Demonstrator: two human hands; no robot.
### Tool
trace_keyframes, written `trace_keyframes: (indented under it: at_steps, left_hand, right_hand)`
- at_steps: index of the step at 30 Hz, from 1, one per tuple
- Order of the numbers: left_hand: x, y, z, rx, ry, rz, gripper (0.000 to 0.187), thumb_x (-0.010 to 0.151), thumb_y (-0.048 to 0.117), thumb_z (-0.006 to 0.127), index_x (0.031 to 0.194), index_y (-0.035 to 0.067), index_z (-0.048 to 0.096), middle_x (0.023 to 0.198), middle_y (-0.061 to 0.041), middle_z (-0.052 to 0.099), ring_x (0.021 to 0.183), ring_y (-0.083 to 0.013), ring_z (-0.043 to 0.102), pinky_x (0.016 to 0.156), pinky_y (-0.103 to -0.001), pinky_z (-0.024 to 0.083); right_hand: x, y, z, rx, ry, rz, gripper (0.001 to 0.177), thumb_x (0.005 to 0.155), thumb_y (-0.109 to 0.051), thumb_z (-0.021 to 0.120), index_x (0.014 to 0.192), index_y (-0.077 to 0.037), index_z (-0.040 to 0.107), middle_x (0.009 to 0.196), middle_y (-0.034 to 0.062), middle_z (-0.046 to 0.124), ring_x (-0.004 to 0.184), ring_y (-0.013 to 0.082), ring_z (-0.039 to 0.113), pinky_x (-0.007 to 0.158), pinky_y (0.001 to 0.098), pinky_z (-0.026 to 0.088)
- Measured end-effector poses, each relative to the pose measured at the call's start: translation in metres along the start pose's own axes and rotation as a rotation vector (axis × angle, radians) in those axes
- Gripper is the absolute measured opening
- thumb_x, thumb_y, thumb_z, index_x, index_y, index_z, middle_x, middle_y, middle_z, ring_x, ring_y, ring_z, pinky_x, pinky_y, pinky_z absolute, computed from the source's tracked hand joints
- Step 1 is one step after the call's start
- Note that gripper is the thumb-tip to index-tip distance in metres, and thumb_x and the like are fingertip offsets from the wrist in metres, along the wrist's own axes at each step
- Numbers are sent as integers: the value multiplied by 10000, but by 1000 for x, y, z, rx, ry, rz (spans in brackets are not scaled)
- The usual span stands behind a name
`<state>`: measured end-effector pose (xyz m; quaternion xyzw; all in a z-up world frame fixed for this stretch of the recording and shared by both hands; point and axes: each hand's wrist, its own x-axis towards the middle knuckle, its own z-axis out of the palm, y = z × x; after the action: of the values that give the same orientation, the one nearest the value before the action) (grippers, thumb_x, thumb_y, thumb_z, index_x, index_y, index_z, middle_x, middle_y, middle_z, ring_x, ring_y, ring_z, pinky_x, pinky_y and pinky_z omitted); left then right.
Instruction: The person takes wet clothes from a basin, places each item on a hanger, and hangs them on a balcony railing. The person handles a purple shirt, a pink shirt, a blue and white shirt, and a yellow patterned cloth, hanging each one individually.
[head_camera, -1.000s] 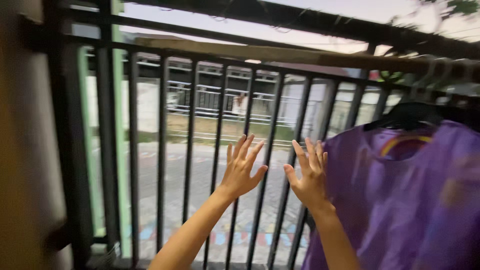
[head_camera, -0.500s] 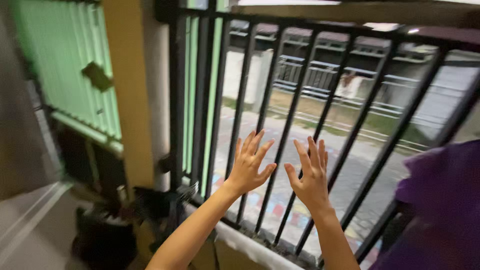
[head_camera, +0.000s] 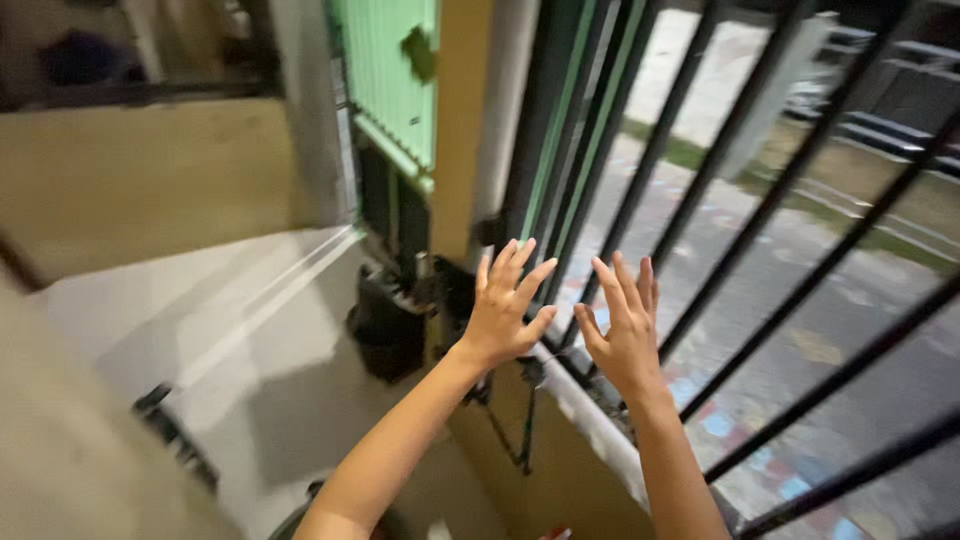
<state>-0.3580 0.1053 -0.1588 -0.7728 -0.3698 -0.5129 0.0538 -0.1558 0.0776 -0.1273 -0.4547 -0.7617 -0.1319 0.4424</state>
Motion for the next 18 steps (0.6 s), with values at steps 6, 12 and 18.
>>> trace_keyframes:
  at_steps: [6, 12, 18]
  left_hand:
    - [-53, -10, -48, 113, -38, -172, 682, 888, 359, 699, 1511, 175, 495, 1644, -167, 334, 1543, -409, 263, 1210, -691, 165]
    - [-127, -30, -72, 198, -49, -347, 705, 897, 364, 700, 1541, 187, 471, 1663, -171, 310, 1546, -394, 262, 1214, -666, 171]
    - [-194, -61, -95, 277, -79, -502, 684, 916, 363, 689, 1540, 191, 468, 1661, -177, 305, 1543, -397, 252, 1216, -655, 165]
  right_hand:
    - [-7, -41, 37, 162, -123, -30, 638, 884, -228, 736, 1478, -122, 526, 1569, 196, 462, 1523, 486, 245, 1225, 609, 198]
    - [-40, -71, 94, 326, -245, -39, 624, 911, -217, 714, 1494, -123, 512, 1567, 151, 491, 1543, 481, 245, 1243, 595, 194]
    - [-70, -109, 149, 450, -434, 10, 615, 929, -208, 694, 1502, -122, 490, 1564, 140, 494, 1544, 459, 232, 1236, 574, 166]
